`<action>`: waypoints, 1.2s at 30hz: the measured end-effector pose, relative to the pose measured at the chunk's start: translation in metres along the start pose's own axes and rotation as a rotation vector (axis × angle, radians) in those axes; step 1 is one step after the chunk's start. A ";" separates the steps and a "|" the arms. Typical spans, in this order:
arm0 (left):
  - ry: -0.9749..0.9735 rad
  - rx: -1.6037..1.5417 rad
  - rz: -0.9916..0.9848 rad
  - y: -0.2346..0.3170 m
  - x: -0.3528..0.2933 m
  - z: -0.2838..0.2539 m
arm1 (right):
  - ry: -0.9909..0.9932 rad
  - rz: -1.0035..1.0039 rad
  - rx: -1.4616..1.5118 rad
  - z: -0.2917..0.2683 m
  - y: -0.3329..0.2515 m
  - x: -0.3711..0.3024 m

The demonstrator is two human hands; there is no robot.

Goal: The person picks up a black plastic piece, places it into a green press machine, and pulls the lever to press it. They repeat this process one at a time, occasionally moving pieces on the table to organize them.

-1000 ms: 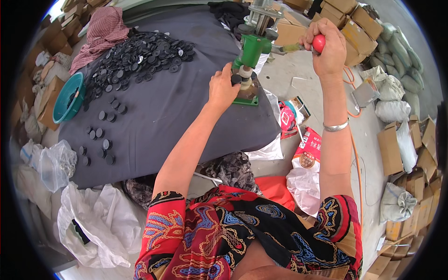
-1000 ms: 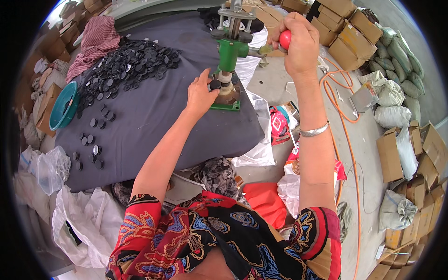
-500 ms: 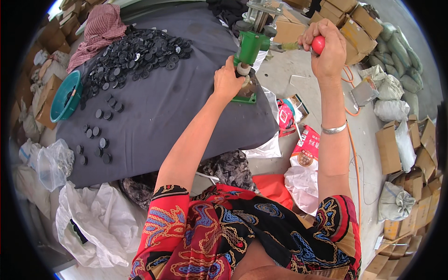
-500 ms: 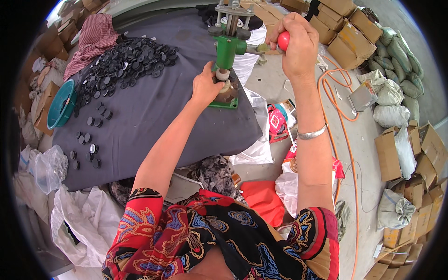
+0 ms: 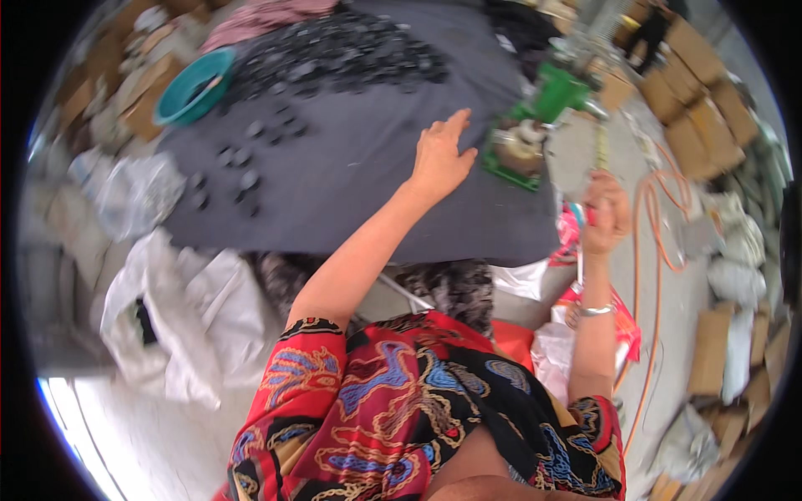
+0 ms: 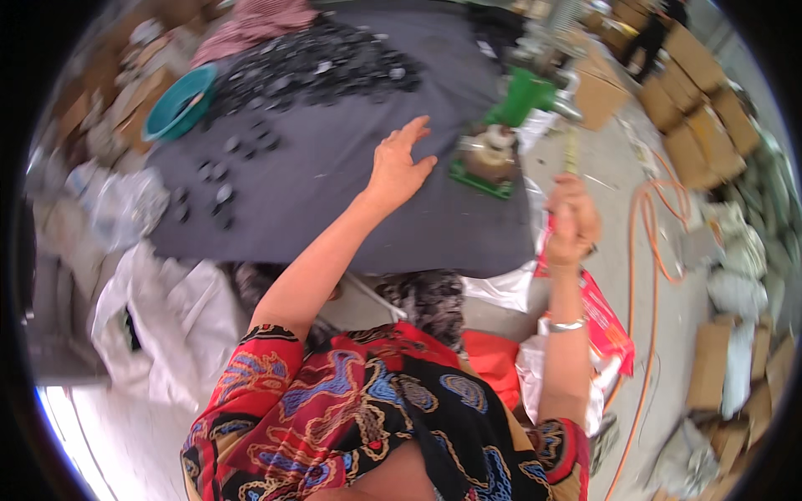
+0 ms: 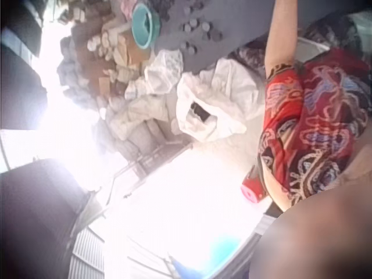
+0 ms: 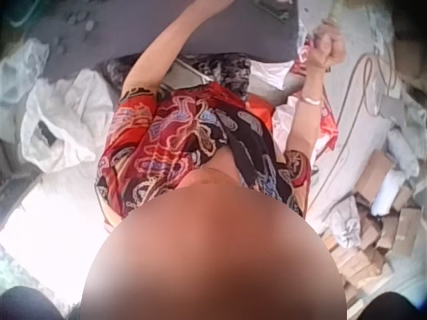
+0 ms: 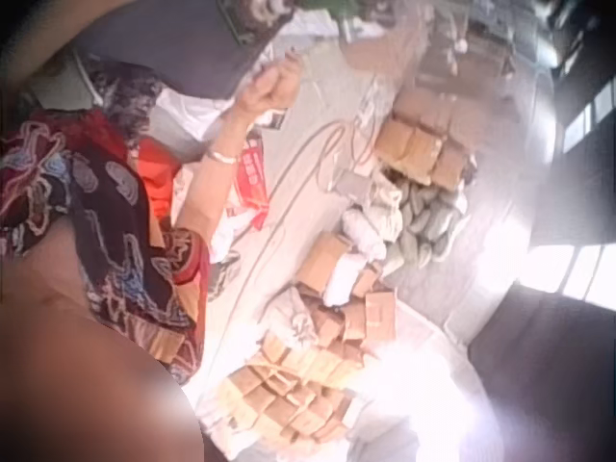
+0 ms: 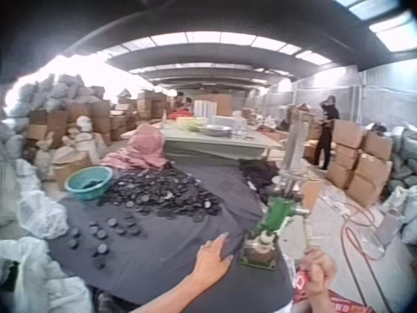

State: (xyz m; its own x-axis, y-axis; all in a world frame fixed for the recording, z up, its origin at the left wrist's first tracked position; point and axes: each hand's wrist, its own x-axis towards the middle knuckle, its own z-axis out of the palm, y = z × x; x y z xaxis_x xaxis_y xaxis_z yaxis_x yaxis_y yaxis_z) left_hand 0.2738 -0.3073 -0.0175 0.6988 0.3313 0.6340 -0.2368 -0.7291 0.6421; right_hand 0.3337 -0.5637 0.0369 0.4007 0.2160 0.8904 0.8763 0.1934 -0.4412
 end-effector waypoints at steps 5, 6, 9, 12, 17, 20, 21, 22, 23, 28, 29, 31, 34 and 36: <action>0.259 0.438 -0.025 -0.025 -0.064 -0.134 | -0.070 0.046 0.043 -0.009 -0.006 0.038; 0.321 0.511 -0.033 -0.037 -0.077 -0.153 | -0.044 0.122 0.054 -0.013 -0.010 0.051; 0.474 0.762 -0.179 -0.059 -0.119 -0.218 | 0.012 0.309 0.202 -0.011 -0.017 0.097; 0.521 0.944 -0.388 -0.075 -0.146 -0.246 | 0.051 0.378 0.269 -0.016 -0.015 0.131; 0.440 0.907 -0.496 -0.088 -0.157 -0.242 | 0.090 0.455 0.298 -0.024 -0.008 0.153; 0.419 0.910 -0.469 -0.091 -0.153 -0.238 | 0.101 0.450 0.212 -0.033 0.000 0.154; 0.434 0.927 -0.473 -0.089 -0.154 -0.243 | 0.083 0.428 0.196 -0.029 0.000 0.155; 0.464 0.907 -0.465 -0.093 -0.158 -0.247 | 0.079 0.406 0.176 -0.027 0.001 0.157; 0.491 0.885 -0.457 -0.096 -0.160 -0.245 | 0.076 0.385 0.153 -0.024 0.001 0.157; 0.368 0.364 -0.302 -0.042 -0.104 -0.166 | 0.074 0.378 0.277 -0.020 -0.002 0.155; 0.311 0.262 -0.251 -0.029 -0.086 -0.138 | 0.082 0.382 0.264 -0.023 -0.003 0.154; 0.131 0.125 -0.185 -0.002 -0.051 -0.090 | 0.075 0.393 0.262 -0.023 -0.007 0.157; -0.047 0.008 -0.104 0.007 -0.006 -0.019 | 0.073 0.410 0.242 -0.018 -0.010 0.158; -0.122 -0.043 -0.093 0.007 0.015 0.019 | 0.050 0.422 0.219 -0.014 -0.016 0.157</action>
State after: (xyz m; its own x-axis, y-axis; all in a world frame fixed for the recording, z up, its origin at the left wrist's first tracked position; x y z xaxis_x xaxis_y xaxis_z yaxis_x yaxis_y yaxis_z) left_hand 0.2954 -0.3184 -0.0114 0.7952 0.3192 0.5156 -0.1940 -0.6716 0.7151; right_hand 0.3866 -0.5460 0.1852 0.7265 0.2735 0.6304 0.5596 0.2968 -0.7738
